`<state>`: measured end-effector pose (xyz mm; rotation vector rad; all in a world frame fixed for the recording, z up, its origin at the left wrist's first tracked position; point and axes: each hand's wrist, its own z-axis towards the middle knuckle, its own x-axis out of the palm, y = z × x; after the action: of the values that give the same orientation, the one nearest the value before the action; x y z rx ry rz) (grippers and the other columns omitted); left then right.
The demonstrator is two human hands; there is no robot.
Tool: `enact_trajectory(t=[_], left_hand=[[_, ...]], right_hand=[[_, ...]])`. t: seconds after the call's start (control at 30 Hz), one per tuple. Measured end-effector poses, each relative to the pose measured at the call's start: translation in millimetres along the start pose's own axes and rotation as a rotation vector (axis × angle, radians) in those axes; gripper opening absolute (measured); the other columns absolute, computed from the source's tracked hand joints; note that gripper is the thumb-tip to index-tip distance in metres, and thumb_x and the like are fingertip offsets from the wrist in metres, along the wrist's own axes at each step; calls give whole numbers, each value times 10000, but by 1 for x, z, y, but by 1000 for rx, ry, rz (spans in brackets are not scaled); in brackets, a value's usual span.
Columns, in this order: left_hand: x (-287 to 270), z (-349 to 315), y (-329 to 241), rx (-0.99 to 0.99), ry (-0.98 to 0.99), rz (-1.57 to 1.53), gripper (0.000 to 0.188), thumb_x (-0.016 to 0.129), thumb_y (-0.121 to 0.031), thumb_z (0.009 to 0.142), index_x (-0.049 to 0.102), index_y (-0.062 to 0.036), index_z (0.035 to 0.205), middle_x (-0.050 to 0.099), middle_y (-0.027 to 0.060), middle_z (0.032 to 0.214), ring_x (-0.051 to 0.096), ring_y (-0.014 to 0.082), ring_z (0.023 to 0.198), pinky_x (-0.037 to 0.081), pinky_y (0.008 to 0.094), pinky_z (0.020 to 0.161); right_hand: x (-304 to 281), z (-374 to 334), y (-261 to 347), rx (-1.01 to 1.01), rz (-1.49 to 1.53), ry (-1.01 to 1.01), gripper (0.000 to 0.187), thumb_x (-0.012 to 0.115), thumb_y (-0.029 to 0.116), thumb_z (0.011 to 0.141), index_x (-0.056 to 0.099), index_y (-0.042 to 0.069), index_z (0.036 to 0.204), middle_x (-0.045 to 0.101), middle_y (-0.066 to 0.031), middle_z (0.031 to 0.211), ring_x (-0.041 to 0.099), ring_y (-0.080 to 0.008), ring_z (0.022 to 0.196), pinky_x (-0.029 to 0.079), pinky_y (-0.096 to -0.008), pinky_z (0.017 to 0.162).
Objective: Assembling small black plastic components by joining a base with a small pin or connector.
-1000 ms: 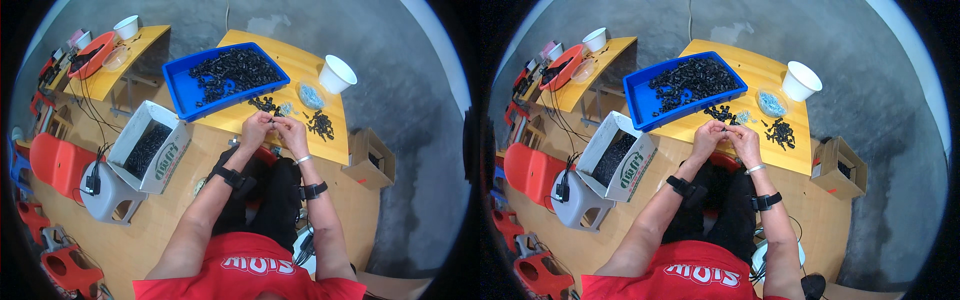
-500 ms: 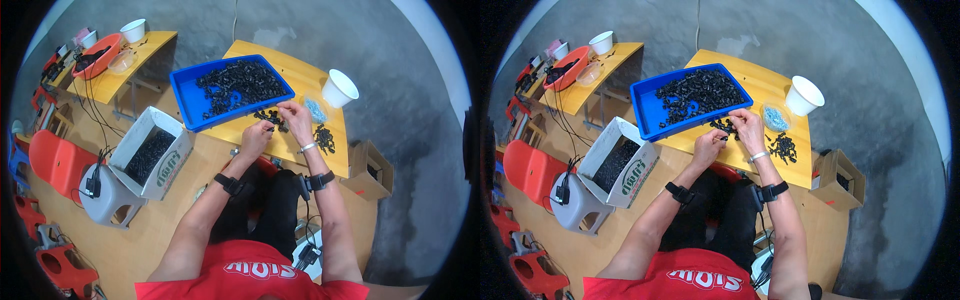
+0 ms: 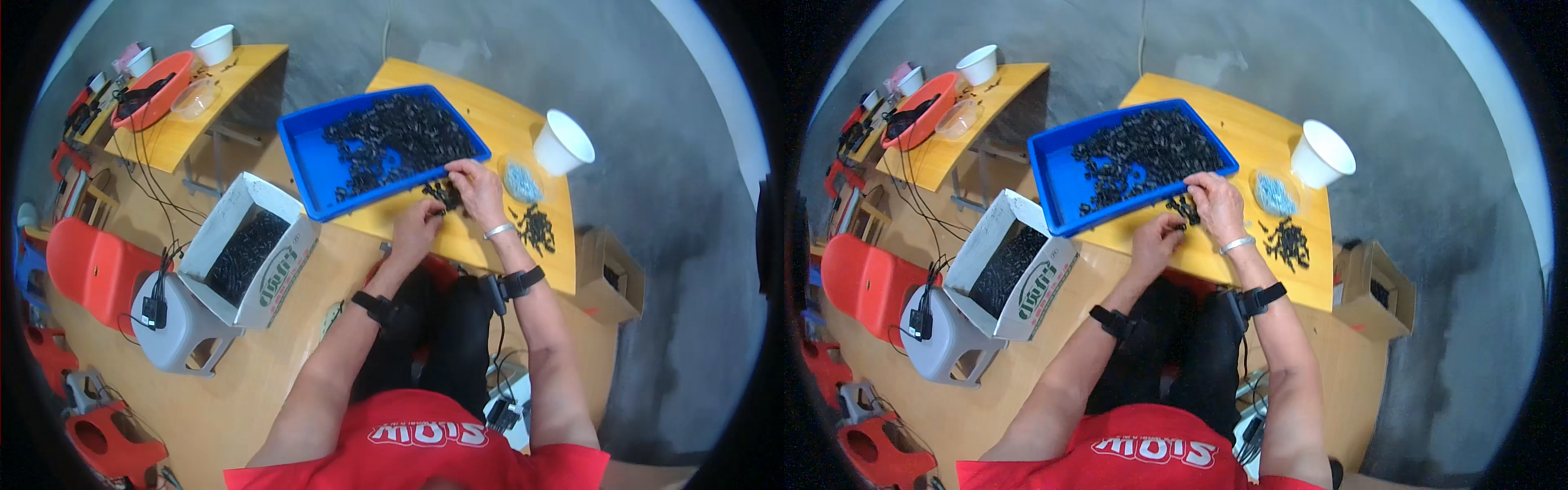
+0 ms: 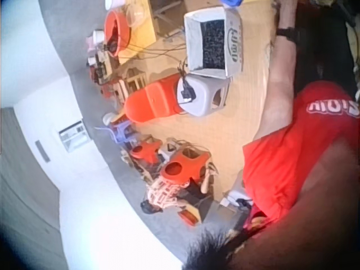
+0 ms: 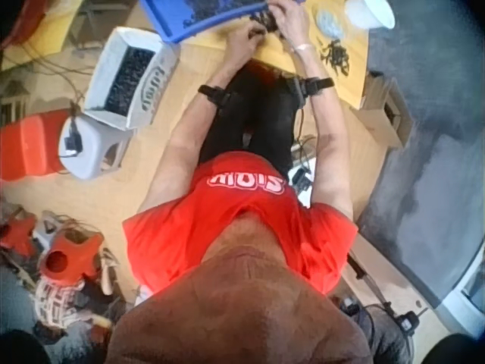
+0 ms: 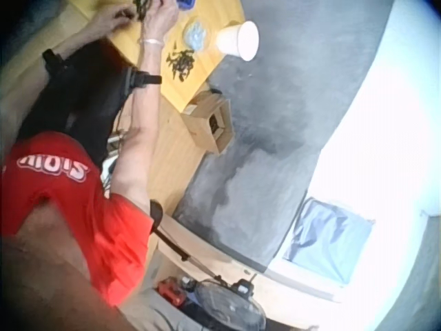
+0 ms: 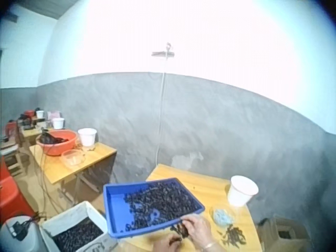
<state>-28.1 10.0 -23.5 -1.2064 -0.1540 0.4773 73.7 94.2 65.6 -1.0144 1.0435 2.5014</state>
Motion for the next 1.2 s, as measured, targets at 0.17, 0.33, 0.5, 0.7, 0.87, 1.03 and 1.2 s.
enact_trajectory(t=[0.17, 0.33, 0.5, 0.7, 0.87, 1.03, 1.2], left_hand=[[-2, 9, 24, 90, -10, 79, 167, 603, -33, 772, 621, -49, 937, 591, 20, 659, 545, 83, 552, 449, 226, 520], [-5, 16, 10, -108, 112, -107, 194, 570, 34, 774, 615, -13, 957, 615, 43, 814, 572, 94, 670, 460, 213, 577], [-4, 14, 10, -187, 142, -138, 178, 568, 44, 813, 588, 17, 988, 573, 56, 851, 583, 103, 694, 443, 180, 548], [-5, 10, 6, -176, 149, -47, 177, 571, 7, 828, 584, 0, 1005, 592, 41, 812, 588, 99, 718, 449, 184, 575], [-10, 10, 8, -149, 148, 19, 175, 577, -7, 810, 578, -23, 984, 583, 23, 816, 602, 95, 728, 443, 185, 551], [-7, 6, -3, -165, 114, -28, 174, 558, 39, 790, 577, -14, 955, 586, 21, 781, 574, 79, 669, 432, 190, 523], [-5, 1, -18, -253, 72, -27, 144, 561, 23, 800, 590, -5, 938, 592, 17, 790, 590, 87, 684, 436, 189, 551]], right_hand=[[-32, -23, -14, -13, -19, -27, 156, 560, 193, 798, 656, 84, 855, 641, -122, 814, 611, -302, 765, 474, -374, 671], [-84, -59, -31, 38, -152, -36, 197, 578, 226, 821, 665, 69, 901, 657, -108, 829, 623, -271, 775, 474, -322, 694], [-130, -107, -38, 185, -106, -82, 183, 581, 198, 824, 669, 59, 904, 665, -90, 806, 628, -187, 745, 477, -284, 692], [-164, -136, -48, 139, -63, -176, 148, 604, 188, 797, 683, 88, 873, 667, -78, 775, 640, -192, 703, 491, -302, 667], [-171, -130, -49, 89, 91, -143, 168, 590, 170, 794, 663, 46, 880, 659, -101, 758, 637, -192, 690, 474, -289, 617], [-152, -105, -52, 157, 162, -154, 156, 599, 171, 798, 666, 50, 869, 656, -103, 757, 638, -201, 680, 480, -294, 607], [-121, -78, -58, 211, 129, -135, 123, 606, 155, 783, 669, 61, 830, 654, -109, 769, 638, -237, 693, 487, -320, 609]])
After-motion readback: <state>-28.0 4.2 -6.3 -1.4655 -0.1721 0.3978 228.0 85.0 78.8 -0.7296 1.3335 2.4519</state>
